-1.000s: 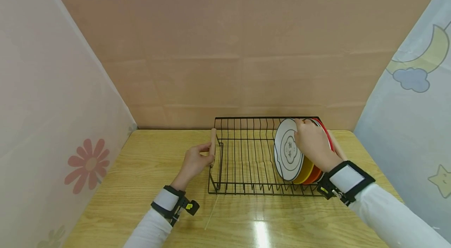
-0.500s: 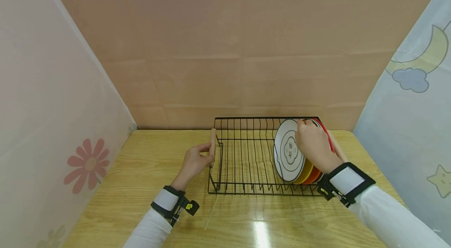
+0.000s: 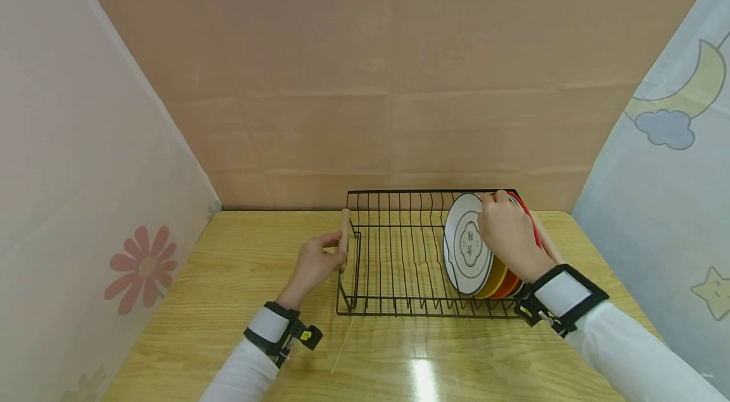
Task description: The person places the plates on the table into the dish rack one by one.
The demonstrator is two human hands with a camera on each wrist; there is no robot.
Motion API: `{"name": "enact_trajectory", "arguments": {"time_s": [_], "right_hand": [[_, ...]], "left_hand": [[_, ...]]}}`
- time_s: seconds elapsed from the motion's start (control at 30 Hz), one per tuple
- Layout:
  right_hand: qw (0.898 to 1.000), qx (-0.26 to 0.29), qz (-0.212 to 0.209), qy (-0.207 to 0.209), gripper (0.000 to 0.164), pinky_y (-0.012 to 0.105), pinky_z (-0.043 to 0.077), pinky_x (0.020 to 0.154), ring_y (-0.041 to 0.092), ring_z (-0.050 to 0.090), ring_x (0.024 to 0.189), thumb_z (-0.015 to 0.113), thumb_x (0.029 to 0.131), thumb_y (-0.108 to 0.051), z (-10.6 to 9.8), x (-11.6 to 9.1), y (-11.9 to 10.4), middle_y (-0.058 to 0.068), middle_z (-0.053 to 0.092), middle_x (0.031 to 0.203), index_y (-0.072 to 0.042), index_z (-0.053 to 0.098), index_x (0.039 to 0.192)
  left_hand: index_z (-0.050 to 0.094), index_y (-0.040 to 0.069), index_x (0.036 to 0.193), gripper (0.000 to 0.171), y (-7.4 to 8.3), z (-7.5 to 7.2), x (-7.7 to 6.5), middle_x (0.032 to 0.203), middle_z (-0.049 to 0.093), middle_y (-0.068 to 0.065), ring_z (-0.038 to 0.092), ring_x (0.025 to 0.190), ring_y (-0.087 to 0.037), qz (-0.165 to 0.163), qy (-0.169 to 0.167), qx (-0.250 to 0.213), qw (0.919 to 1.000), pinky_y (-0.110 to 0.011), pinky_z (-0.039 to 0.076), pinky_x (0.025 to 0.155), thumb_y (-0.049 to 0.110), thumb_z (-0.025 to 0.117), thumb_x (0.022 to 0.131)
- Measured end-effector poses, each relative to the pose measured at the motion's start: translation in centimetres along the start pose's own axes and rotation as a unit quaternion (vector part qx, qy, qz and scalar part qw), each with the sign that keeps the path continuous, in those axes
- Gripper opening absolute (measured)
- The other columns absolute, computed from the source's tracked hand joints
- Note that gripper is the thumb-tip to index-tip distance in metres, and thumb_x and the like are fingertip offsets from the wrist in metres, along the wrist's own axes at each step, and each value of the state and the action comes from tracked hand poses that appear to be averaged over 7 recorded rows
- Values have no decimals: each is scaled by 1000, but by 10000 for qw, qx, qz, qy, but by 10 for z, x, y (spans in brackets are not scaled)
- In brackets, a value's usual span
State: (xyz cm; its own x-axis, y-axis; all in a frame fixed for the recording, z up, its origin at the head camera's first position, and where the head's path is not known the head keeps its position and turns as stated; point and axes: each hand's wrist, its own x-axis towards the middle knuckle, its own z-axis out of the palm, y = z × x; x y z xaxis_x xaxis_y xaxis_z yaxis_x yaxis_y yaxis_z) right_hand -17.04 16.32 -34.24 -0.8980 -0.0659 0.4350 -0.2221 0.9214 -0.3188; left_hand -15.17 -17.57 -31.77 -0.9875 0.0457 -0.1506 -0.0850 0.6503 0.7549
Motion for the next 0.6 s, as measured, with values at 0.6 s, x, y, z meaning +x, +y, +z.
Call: {"name": "enact_trajectory", "arguments": {"time_s": [0.6], "right_hand": [[9989, 336, -304, -131, 33, 35, 39, 35, 25, 44, 44, 66, 80, -8, -4, 1, -6, 27, 52, 79, 10, 57, 106]], "left_hand": [[54, 5, 128, 47, 0, 0, 0, 112, 62, -16, 66, 69, -16, 0, 4, 94, 10000, -33, 53, 56, 7, 65, 83]]}}
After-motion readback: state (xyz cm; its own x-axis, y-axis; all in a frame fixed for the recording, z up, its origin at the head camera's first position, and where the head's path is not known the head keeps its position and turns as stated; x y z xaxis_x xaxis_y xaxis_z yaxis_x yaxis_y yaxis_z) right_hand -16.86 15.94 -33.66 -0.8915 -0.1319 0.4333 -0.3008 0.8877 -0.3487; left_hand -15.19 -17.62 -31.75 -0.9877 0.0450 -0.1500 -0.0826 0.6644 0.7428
